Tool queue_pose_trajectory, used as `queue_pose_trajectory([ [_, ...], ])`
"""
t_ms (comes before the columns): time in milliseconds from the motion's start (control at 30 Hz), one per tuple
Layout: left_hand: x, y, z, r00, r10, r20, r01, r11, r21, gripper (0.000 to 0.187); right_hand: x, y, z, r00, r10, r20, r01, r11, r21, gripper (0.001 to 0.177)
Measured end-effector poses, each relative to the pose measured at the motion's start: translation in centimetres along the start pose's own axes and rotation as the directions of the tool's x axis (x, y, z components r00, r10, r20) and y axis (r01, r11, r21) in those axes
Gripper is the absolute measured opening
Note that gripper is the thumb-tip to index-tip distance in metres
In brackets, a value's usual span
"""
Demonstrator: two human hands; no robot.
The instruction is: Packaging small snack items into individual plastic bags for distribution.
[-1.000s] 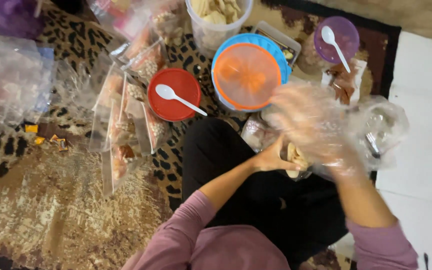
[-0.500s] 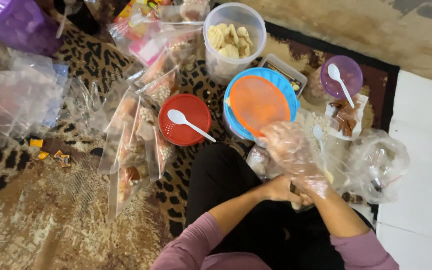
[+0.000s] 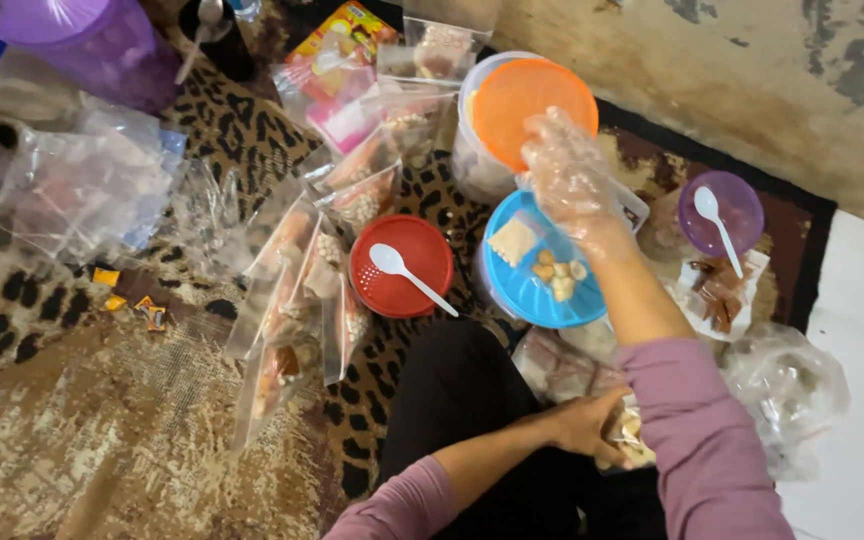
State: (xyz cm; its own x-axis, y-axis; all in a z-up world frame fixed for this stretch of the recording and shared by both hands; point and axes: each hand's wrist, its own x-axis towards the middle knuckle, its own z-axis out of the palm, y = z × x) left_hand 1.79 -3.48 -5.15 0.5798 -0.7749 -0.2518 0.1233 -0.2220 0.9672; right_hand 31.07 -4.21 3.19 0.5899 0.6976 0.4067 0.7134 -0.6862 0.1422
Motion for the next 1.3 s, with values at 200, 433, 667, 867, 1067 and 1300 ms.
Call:
queue_pose_trajectory([
  [200,0.7,-0.6,0.4,0.999,-0.013,0.037,0.011,0.999,0.035,0.067,1.3,-0.3,2.7,0.999,0.025,0.030,-0.028,0.993,0.116,0.028],
  [433,0.5,0.2,0.3,0.998,0.024,0.050,-0.024,1.000,-0.016,0.095,6.4,-2.6,-4.7,0.706,0.298,0.643,-0.527,0.827,0.195,0.052],
  [667,-0.1,0.9,0.3,0.998,0.029,0.056,-0.028,0.999,-0.019,0.101,8.1,0.0,-1.7,0.747,0.289,0.599,-0.361,0.933,0.001,0.047],
  [867,0.5,0.3,0.8,0.999,0.003,0.049,-0.004,1.000,0.004,0.078,9.2,0.3,-1.9,0.673,0.200,0.712,-0.119,0.980,-0.162,0.040],
  [1067,0.5,0.9,0.4,0.996,-0.066,0.058,0.062,0.996,0.065,0.084,9.8,-1.7,-3.8,0.661,0.413,0.626,-0.553,0.832,0.035,0.051],
  [1300,0.6,0.1,0.8,0.999,0.041,-0.015,-0.041,0.999,-0.015,0.094,7.0,-0.8,-0.6,0.849,0.334,0.410,-0.375,0.927,0.022,0.046],
])
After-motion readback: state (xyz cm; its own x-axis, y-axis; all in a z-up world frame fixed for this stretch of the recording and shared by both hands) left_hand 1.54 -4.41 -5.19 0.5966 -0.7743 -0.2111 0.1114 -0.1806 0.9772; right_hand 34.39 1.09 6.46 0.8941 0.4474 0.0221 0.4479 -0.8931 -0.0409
